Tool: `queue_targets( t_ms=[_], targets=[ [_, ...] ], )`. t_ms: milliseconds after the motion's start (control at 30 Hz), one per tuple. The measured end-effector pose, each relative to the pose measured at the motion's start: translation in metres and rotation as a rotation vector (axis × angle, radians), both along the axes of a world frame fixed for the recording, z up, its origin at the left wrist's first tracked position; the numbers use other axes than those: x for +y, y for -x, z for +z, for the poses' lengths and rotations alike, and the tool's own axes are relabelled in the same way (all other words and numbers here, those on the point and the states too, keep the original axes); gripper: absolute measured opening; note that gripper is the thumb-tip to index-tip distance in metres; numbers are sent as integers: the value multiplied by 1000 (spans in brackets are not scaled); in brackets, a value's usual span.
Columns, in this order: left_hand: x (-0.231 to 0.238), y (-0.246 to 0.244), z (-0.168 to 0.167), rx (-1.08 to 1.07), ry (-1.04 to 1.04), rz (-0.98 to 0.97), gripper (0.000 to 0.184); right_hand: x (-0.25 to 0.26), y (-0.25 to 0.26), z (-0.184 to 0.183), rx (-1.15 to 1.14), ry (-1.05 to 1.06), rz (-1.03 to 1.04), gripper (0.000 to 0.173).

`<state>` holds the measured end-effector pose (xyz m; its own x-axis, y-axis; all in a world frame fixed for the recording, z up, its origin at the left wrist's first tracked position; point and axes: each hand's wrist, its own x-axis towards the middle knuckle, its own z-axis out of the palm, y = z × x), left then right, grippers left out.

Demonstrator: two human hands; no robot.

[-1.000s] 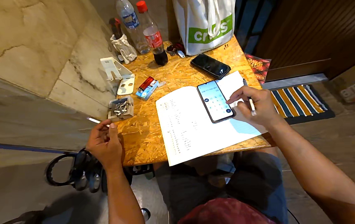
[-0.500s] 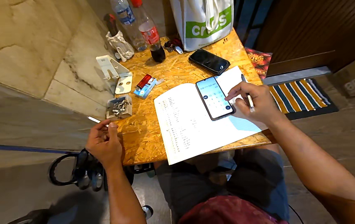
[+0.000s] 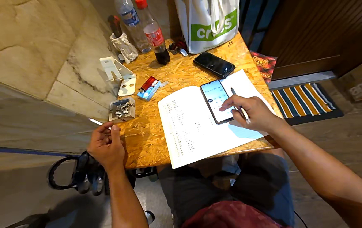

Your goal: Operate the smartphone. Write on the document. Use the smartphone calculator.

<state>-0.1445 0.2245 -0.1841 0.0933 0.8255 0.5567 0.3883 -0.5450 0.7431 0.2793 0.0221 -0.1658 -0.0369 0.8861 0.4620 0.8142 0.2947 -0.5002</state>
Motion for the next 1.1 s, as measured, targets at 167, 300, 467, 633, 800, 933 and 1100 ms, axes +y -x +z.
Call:
queue_targets(
  t_ms=[167,300,467,633,800,933,1100],
  targets=[
    [-1,-1,1,7,0,9,26,1,3,3,-31,52,-48,36],
    [-2,-1,2,-5,-1,-8,26,-3,-4,3,21,-35,-107,29],
    [-3,0,3,7,16,-7,26,-6,-9,6,57,-70,-159,22],
    [-1,1,0,6,-3,-10,26,-5,-10,6,99,-116,-148,25],
    [-2,0,1,11,14,3,26,-6,-9,5,111,-107,-126,26],
    [-3,-1,3,22,9,5,26,-6,-9,5,112,-106,-102,26],
    [-2,-1,2,7,11,-5,26,-5,-8,3,124,-86,-60,27]
  ],
)
